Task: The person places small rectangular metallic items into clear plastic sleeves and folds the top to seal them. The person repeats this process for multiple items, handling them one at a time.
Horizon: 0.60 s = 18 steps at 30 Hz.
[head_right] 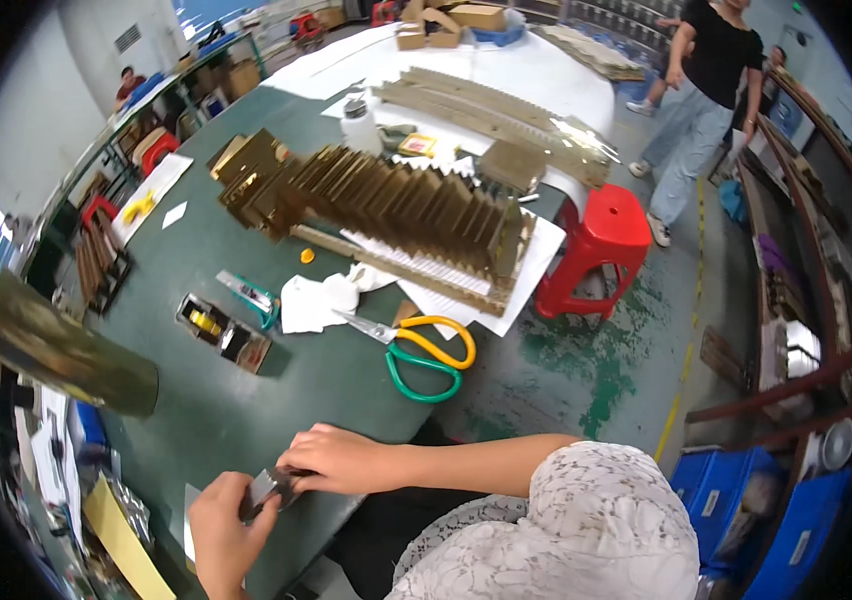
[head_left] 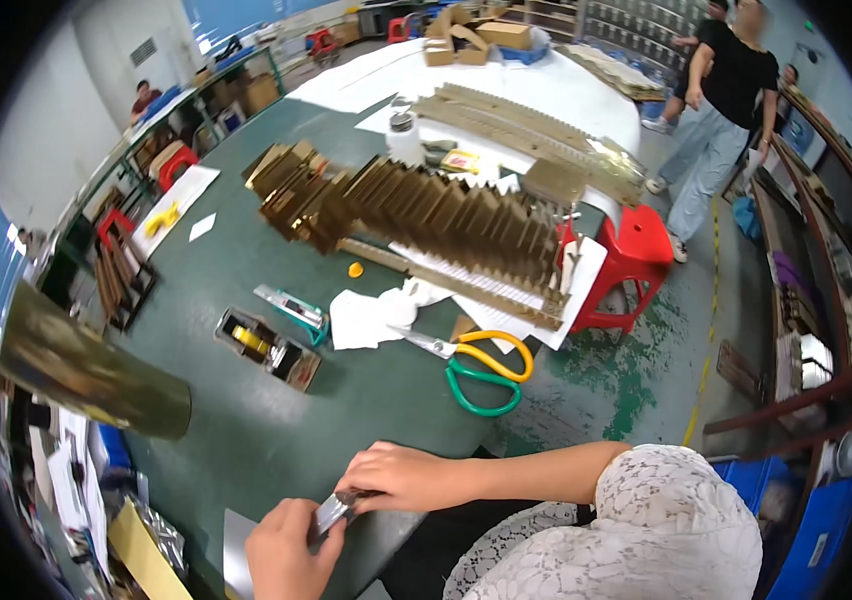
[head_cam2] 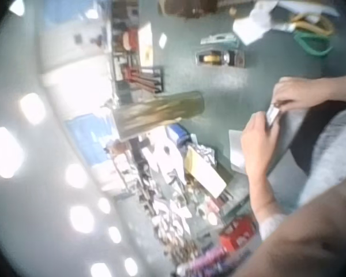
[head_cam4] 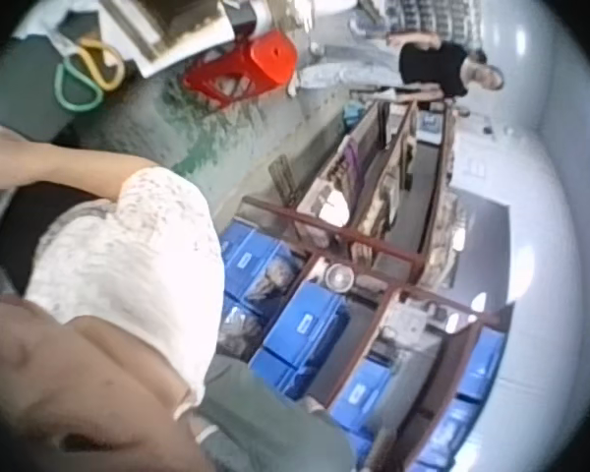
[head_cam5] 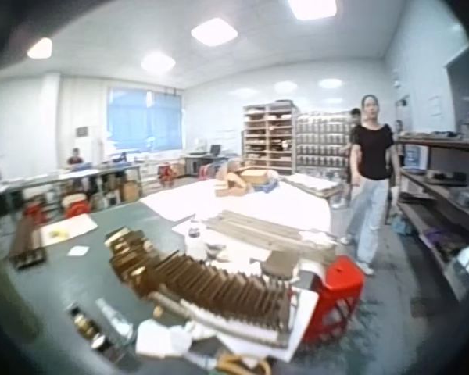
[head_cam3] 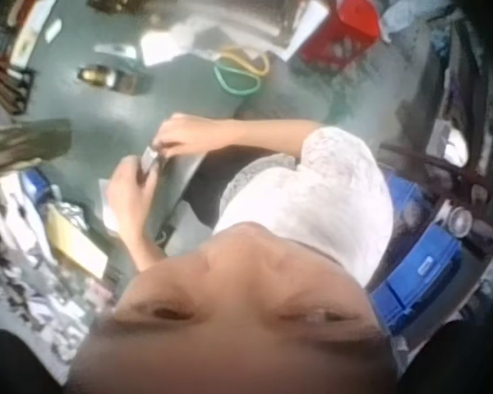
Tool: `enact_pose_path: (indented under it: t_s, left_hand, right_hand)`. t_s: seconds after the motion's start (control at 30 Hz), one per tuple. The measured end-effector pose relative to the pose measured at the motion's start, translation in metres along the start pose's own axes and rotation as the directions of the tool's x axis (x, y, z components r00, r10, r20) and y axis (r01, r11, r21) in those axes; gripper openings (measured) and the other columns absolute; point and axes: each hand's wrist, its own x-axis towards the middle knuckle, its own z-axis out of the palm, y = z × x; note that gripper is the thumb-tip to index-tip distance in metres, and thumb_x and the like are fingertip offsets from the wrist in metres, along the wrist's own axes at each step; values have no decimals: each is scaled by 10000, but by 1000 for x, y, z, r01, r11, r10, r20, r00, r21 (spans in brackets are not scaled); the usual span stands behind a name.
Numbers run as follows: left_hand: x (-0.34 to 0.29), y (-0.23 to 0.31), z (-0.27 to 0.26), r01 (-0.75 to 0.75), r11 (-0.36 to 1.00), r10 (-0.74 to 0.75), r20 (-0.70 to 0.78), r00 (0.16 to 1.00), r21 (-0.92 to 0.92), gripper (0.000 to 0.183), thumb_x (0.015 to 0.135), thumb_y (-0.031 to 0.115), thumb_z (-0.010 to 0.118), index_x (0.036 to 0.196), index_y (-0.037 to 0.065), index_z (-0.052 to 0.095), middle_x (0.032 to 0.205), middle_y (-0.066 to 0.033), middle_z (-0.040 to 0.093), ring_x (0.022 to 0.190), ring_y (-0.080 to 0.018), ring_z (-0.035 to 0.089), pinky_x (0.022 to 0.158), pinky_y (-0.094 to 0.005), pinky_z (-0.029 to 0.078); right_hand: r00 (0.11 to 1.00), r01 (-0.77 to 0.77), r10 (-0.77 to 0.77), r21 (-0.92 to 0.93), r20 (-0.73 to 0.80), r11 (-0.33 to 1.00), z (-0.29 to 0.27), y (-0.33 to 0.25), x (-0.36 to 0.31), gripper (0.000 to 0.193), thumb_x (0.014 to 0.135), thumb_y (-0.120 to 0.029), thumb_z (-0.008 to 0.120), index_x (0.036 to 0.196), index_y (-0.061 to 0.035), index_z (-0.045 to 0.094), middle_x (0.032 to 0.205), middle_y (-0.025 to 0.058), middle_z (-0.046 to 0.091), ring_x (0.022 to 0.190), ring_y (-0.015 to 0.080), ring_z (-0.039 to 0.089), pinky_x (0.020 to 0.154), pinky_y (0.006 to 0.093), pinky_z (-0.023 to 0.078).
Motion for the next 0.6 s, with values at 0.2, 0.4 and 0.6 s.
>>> enact_pose_path:
  t_s: [0.2, 0.4, 0.6]
  left_hand:
    - [29, 15, 4, -208, 974, 197, 112, 974, 94, 317, 715, 214, 791, 679, 18, 545, 600, -116, 554, 510, -314, 548, 507, -409, 412]
    - [16, 18, -4, 91, 996, -89, 140, 986, -11, 263, 776, 145, 766, 851, -7, 566, 786, -154, 539, 688, -260, 549, 661, -389, 413]
    - [-37, -50, 55, 141, -42, -754, 124, 645, -989, 367, 915, 209, 696, 1170, -40, 609, 1107, -112, 683, 1003, -215, 671, 883, -354, 537]
  right_hand:
    - [996, 41, -39, 15, -76, 999, 2, 3, -11, 349, 930, -236, 646, 1216, -46, 586, 1092, 92, 659, 1082, 240, 586, 948, 383, 401]
    - [973, 63, -35, 117, -227, 991, -6, 1, -16, 518, 932, -295, 680, 1360, -43, 533, 1227, 121, 621, 1180, 283, 556, 1034, 402, 412]
    - [960, 47, -46, -1, -277, 999, -39, -40, -21, 510, 839, -262, 786, 1259, -45, 597, 1237, 134, 603, 1141, 311, 560, 993, 402, 446]
